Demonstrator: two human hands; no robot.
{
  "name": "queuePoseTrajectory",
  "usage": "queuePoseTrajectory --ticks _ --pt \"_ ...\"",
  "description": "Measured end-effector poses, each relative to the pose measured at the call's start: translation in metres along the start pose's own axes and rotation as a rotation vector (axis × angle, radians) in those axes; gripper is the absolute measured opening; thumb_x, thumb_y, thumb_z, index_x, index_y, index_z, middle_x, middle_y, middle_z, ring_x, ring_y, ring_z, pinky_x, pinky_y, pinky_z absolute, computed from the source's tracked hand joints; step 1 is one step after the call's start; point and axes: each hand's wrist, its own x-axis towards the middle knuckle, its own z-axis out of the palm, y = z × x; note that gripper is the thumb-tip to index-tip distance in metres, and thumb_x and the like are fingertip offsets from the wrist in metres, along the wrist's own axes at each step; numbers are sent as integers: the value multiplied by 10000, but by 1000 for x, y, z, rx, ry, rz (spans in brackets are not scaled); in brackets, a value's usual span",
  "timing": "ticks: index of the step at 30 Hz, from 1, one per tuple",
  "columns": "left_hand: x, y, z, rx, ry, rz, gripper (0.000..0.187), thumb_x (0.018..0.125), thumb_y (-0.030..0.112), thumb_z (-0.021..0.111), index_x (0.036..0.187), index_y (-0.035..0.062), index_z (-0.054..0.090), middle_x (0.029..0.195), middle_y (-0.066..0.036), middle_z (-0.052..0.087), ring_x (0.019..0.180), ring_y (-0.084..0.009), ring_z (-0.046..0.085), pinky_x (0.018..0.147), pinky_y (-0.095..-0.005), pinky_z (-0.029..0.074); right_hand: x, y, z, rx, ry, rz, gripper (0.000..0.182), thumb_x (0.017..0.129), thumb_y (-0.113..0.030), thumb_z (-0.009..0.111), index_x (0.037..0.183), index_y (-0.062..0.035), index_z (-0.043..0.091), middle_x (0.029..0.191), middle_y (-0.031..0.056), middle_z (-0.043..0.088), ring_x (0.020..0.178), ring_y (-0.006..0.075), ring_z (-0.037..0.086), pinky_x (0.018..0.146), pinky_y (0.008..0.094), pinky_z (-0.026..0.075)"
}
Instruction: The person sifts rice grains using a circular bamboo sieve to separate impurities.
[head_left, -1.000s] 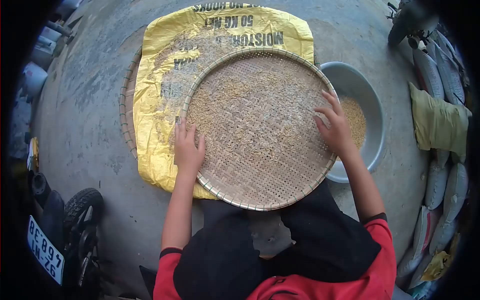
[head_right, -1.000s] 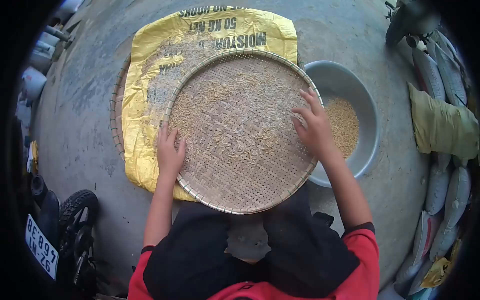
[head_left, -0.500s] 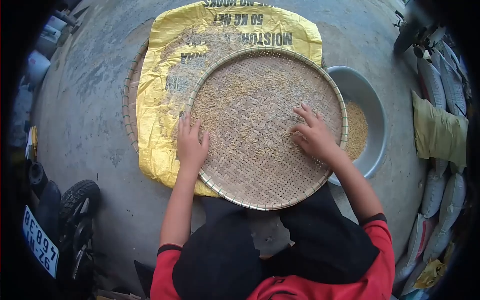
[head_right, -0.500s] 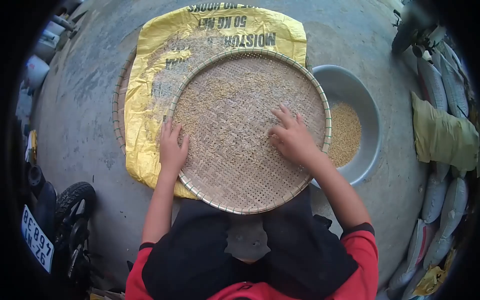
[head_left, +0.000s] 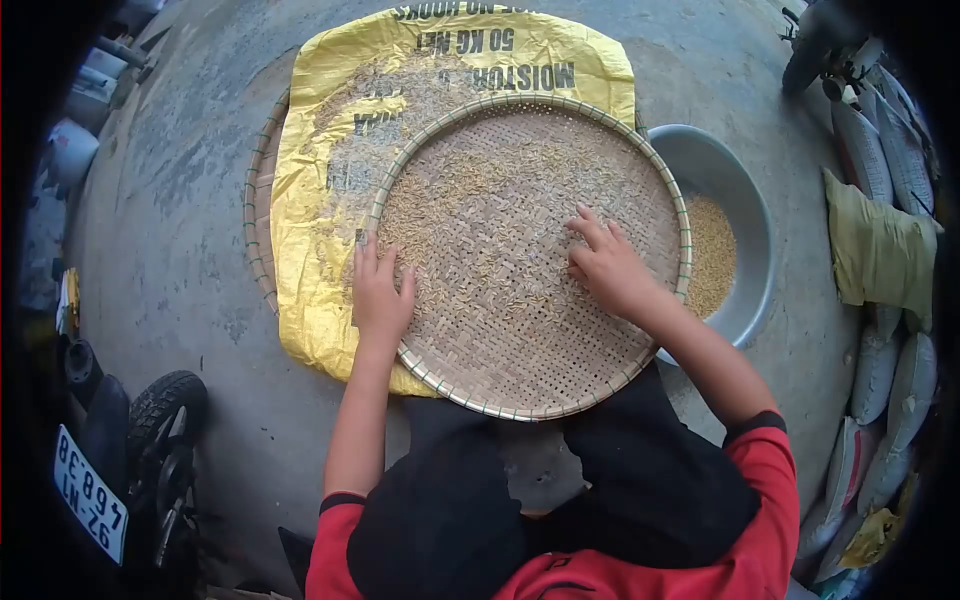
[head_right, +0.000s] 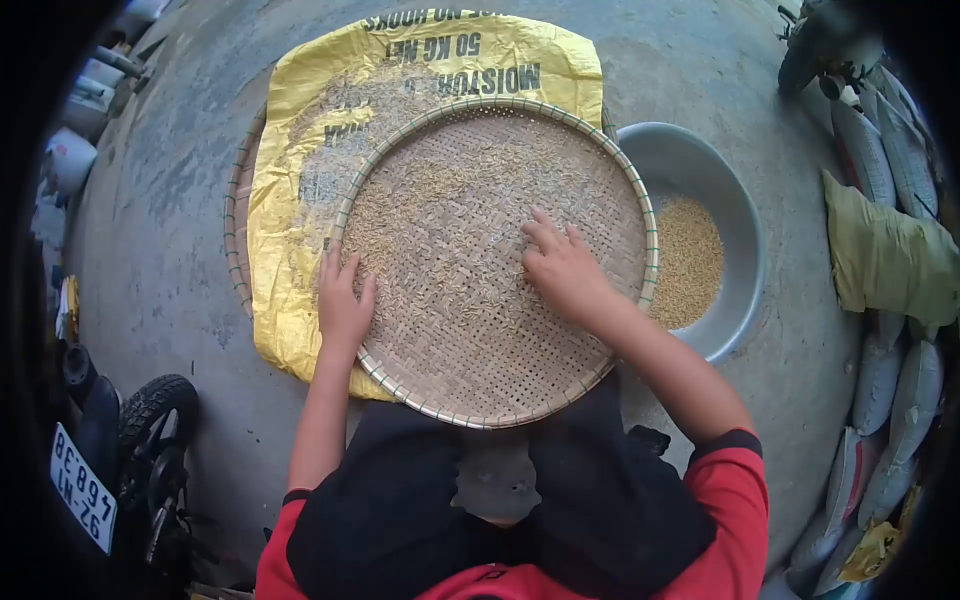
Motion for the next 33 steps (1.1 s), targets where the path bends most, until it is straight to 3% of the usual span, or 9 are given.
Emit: queuePoseTrajectory --ticks 4,6,9,16,20,24,28,31,33 --pt "0 -1 0 7 0 9 406 816 244 601 1151 15 579 1424 -176 332 1289 -432 306 1041 -459 310 0 1 2 -46 7 -20 135 829 -111 532 902 2 547 1336 179 391 1368 326 208 1061 541 255" --pt "0 0 -1 -2 3 7 407 815 242 601 1152 15 578 1425 -175 332 1290 -433 305 1042 -459 309 -1 -1 1 -261 -15 -84 169 821 -94 505 943 12 554 1324 181 403 1365 320 223 1053 539 266" --pt "0 -1 0 -10 7 10 408 813 239 600 1152 14 578 1424 -176 332 1291 -433 304 1043 -460 308 -2 -5 -1 -330 4 -167 208 811 -81 489 986 9 559 1301 178 423 1360 314 240 1042 540 280" --pt "-1 -1 1 -13 6 10 399 816 240 599 1148 19 582 1412 -188 347 1288 -435 308 1043 -465 306 -3 11 -5 -139 45 -141 117 824 -78 502 910 -12 546 1263 167 444 1335 313 290 1026 501 323" --pt "-1 -1 0 -15 8 -2 399 815 239 600 1151 24 583 1409 -191 351 1290 -429 309 1044 -463 306 -38 24 -64 116 326 127 74 828 -59 576 855 -8 529 1239 147 457 1294 346 340 1000 434 368" --pt "-1 -1 0 -32 0 -12 402 818 239 599 1158 24 579 1410 -193 349 1295 -422 308 1044 -460 307 -99 91 -75 -67 547 570 89 876 -57 520 913 11 564 1161 166 521 1223 343 424 934 397 410" --pt "0 2 -3 -24 -23 -26 402 823 236 594 1164 23 573 1417 -188 341 1299 -420 300 1043 -459 307 -121 108 -60 -101 499 701 143 907 -82 476 956 4 579 1106 168 560 1141 311 501 891 377 431" --pt "-1 0 0 -11 -18 -13 400 829 239 591 1167 26 573 1423 -179 336 1300 -423 296 1044 -458 305 -103 99 -51 -15 521 746 168 912 -120 479 967 -10 594 991 150 615 1008 296 582 808 370 462" --pt "-1 -1 1 -5 -15 -4 399 831 241 591 1166 26 573 1423 -176 336 1297 -425 299 1044 -460 304 -92 98 -48 134 410 863 173 894 -143 517 986 -19 597 887 137 641 877 293 626 732 370 479"
